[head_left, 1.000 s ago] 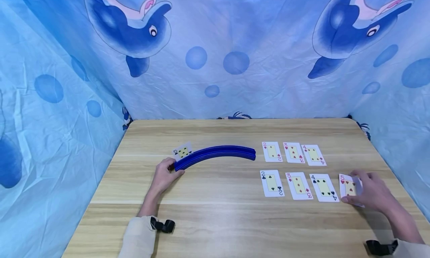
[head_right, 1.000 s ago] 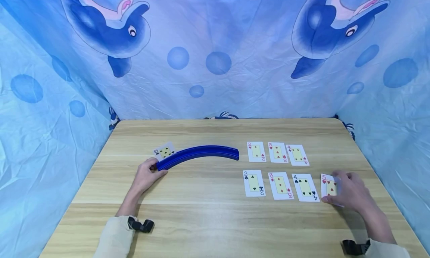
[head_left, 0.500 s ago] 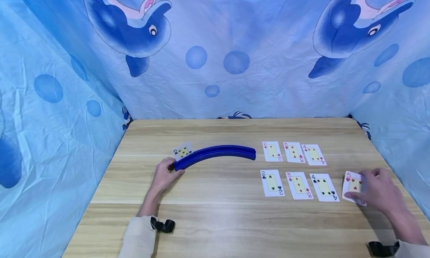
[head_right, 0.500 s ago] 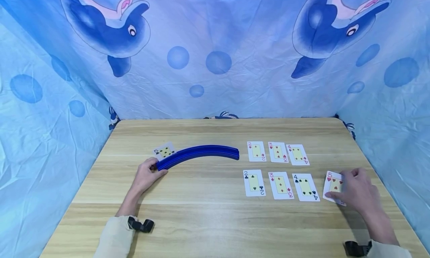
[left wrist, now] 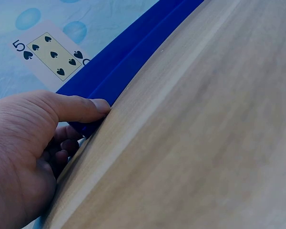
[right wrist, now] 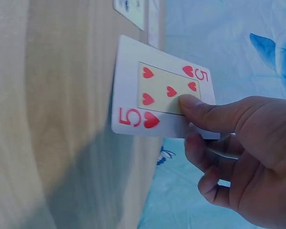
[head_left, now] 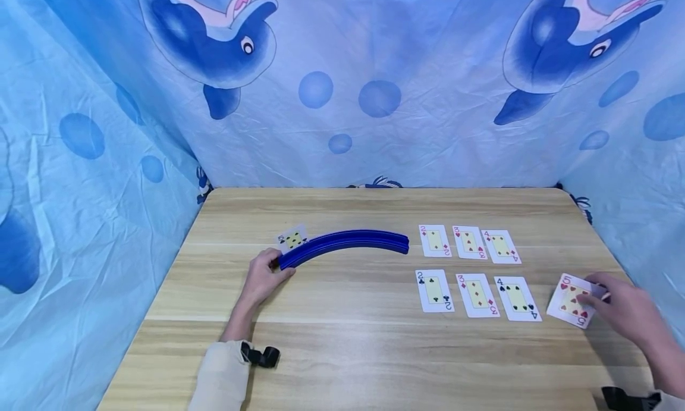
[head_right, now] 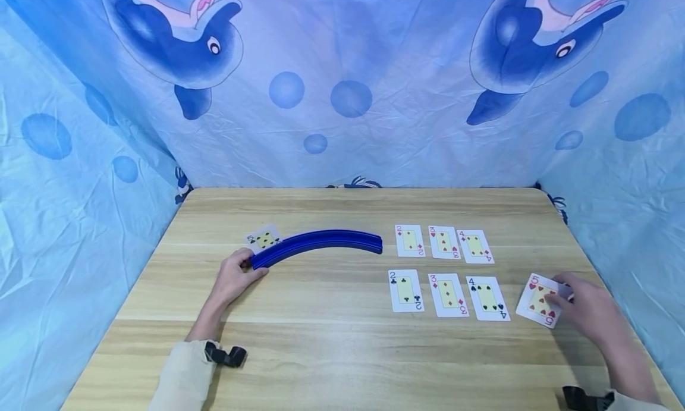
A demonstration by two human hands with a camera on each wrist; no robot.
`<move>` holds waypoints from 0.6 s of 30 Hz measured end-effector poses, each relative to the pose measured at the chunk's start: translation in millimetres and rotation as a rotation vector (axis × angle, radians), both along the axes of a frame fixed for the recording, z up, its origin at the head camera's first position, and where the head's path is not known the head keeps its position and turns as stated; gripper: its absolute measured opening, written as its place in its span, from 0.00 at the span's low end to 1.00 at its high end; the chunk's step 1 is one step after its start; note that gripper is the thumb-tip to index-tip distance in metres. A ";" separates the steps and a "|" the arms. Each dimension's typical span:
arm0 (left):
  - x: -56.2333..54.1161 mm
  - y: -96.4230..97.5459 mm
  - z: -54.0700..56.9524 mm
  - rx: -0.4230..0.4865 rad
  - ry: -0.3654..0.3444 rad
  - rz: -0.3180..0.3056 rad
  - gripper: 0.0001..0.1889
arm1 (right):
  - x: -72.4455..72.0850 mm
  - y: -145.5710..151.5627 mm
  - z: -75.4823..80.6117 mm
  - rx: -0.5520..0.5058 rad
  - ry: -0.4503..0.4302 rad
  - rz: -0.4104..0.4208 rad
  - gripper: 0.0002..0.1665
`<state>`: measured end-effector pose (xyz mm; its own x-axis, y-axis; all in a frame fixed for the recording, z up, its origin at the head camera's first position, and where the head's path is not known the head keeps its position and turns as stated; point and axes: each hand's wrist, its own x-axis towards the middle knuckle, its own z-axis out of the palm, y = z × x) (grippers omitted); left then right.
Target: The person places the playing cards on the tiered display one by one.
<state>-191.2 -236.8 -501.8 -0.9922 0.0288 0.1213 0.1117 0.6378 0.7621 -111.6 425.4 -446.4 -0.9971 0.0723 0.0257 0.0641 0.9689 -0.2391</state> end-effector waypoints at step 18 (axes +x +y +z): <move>1.1 0.8 0.7 -0.009 0.013 -0.009 0.17 | -10.2 -27.6 22.7 -0.074 0.121 0.154 0.09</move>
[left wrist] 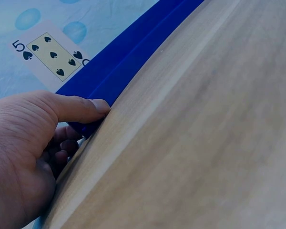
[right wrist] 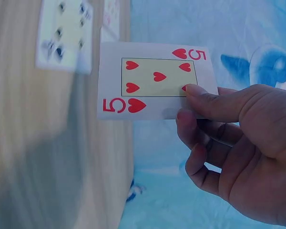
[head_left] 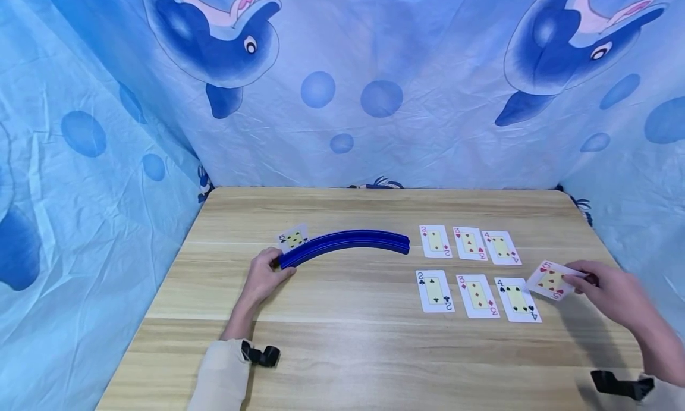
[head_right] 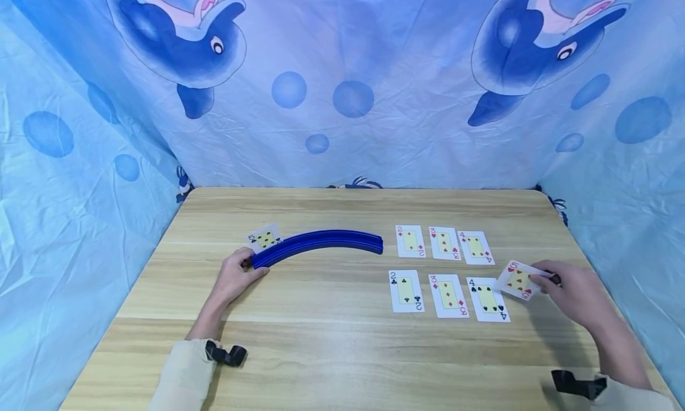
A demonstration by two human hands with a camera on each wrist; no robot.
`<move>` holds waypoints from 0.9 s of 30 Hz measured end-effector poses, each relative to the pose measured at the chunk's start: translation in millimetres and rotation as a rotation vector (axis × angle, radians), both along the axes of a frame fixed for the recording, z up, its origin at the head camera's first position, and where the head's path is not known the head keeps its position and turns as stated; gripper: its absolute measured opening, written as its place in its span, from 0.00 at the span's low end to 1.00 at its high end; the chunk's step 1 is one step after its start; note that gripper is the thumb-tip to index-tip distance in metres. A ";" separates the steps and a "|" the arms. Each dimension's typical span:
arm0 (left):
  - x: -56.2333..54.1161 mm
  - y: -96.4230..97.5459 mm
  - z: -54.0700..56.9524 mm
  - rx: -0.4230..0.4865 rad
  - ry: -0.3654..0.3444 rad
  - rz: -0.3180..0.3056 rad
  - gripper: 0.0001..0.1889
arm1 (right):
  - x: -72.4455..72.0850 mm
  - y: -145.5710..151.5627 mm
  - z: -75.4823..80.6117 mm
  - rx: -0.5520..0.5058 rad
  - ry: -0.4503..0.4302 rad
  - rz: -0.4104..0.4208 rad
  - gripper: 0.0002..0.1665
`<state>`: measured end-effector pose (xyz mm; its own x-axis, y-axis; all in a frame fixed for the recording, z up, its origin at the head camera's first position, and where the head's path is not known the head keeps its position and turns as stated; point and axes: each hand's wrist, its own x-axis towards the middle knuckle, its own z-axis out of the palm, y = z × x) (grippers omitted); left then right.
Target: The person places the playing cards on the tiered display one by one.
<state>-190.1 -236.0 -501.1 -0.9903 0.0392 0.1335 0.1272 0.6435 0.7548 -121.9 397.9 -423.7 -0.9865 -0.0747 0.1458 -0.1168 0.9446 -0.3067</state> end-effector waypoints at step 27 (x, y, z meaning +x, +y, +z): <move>0.2 -0.5 0.3 -0.003 -0.002 0.004 0.18 | -60.9 -147.9 15.7 -0.236 0.156 0.281 0.08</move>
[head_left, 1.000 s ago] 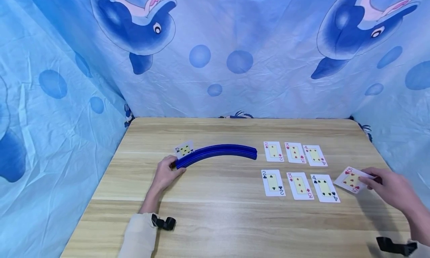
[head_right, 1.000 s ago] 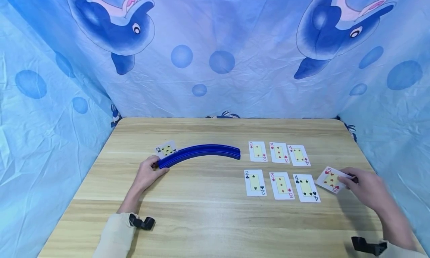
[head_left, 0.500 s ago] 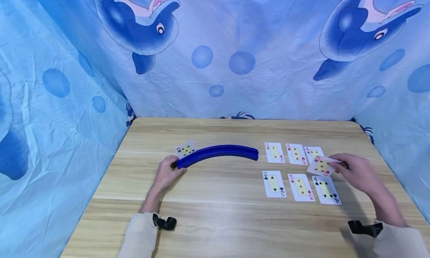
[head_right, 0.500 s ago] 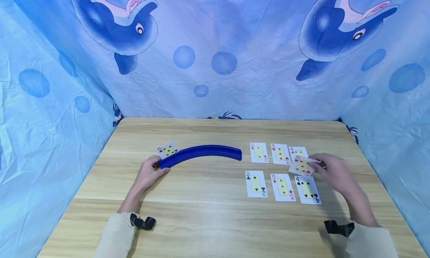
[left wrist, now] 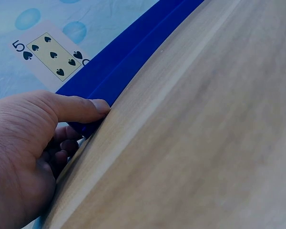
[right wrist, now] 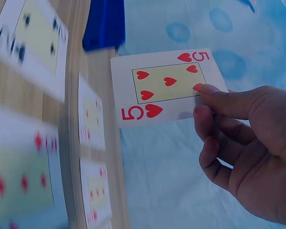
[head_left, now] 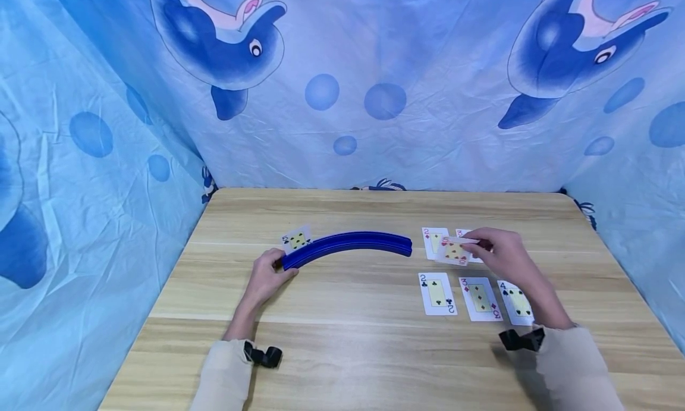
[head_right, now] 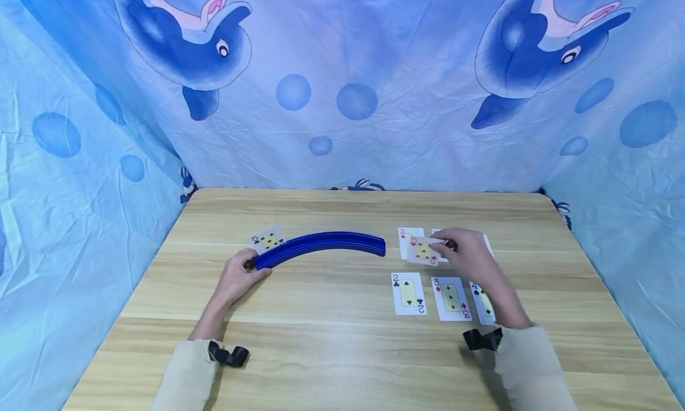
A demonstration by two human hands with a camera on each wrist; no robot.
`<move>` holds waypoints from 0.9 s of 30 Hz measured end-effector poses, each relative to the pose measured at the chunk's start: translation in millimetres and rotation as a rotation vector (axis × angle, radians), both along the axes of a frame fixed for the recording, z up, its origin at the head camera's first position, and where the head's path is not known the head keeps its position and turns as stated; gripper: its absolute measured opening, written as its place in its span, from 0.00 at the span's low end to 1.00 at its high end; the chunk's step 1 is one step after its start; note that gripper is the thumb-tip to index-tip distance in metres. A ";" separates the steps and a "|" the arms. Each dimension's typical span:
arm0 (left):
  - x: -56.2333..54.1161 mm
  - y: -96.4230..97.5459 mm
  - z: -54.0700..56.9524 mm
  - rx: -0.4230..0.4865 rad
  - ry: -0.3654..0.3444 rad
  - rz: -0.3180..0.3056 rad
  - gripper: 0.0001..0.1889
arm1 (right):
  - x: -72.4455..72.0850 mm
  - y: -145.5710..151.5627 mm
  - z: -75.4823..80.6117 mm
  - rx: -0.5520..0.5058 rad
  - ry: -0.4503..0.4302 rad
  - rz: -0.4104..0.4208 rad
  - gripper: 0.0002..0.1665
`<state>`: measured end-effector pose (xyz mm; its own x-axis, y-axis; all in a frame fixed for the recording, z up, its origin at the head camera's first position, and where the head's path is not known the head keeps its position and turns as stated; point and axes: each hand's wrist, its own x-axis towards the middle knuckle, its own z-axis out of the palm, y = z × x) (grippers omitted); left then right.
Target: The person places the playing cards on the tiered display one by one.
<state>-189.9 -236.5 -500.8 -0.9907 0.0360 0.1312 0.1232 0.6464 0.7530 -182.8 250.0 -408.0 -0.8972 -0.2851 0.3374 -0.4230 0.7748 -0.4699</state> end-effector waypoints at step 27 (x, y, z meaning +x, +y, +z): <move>0.4 -0.1 -1.0 -0.009 -0.004 0.006 0.18 | -36.6 -153.4 2.8 -0.146 -0.064 0.296 0.10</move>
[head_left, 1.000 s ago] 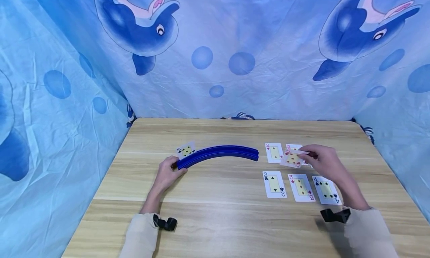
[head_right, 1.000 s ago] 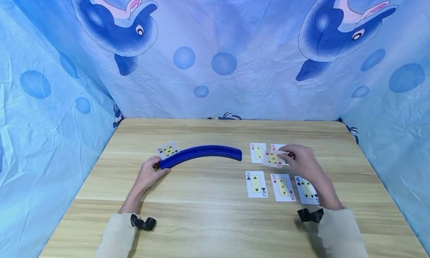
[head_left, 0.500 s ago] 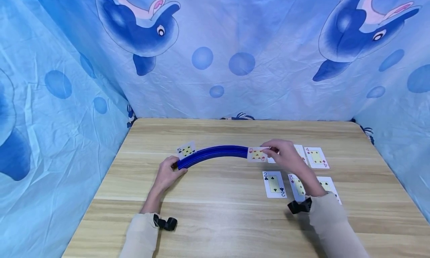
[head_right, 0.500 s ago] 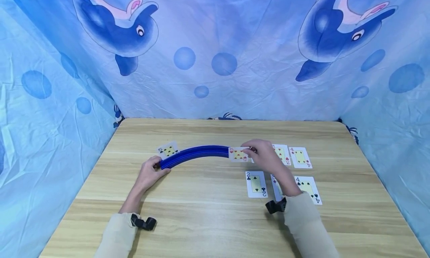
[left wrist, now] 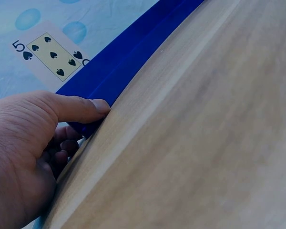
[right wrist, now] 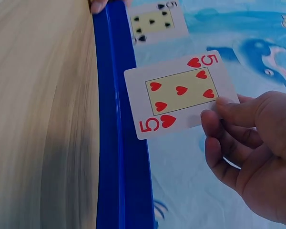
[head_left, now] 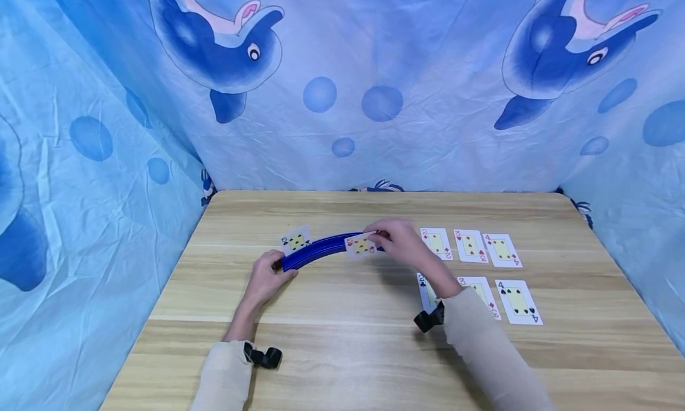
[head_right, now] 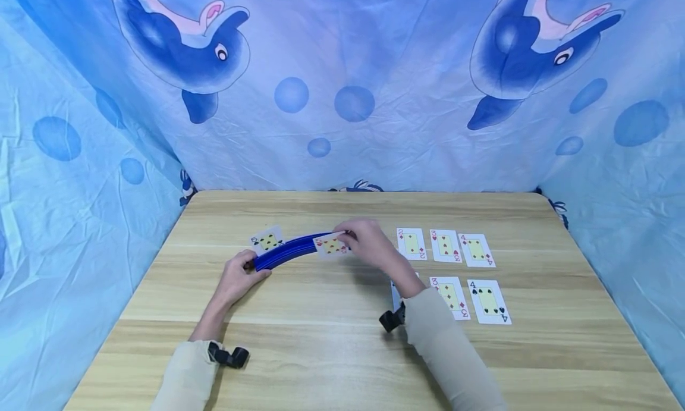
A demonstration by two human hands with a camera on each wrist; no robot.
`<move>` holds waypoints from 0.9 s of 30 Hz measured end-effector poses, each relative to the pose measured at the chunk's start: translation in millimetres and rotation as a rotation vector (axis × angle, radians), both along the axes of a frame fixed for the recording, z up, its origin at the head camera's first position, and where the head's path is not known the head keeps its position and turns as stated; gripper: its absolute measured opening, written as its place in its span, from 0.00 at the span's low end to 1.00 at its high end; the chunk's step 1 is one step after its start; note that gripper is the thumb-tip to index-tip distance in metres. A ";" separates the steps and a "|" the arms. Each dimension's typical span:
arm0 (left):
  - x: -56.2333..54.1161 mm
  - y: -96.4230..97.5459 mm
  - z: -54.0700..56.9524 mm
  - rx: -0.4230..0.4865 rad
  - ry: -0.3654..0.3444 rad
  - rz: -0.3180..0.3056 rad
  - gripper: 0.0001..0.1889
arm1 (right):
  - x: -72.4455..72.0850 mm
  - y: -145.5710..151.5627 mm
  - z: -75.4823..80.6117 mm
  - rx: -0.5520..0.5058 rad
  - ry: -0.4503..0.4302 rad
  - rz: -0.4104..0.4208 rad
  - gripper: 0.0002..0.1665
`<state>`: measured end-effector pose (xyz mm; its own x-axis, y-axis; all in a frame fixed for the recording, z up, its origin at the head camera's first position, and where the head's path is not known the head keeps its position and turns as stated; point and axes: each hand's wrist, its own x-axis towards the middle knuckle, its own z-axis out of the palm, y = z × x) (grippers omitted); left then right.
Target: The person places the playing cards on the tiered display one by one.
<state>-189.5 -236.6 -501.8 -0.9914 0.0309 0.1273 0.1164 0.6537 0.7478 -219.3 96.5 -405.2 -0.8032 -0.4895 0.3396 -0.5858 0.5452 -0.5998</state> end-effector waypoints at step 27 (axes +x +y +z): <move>-0.8 0.5 -0.6 0.034 0.003 -0.005 0.20 | -19.0 -101.9 -8.4 -0.039 -0.169 0.106 0.12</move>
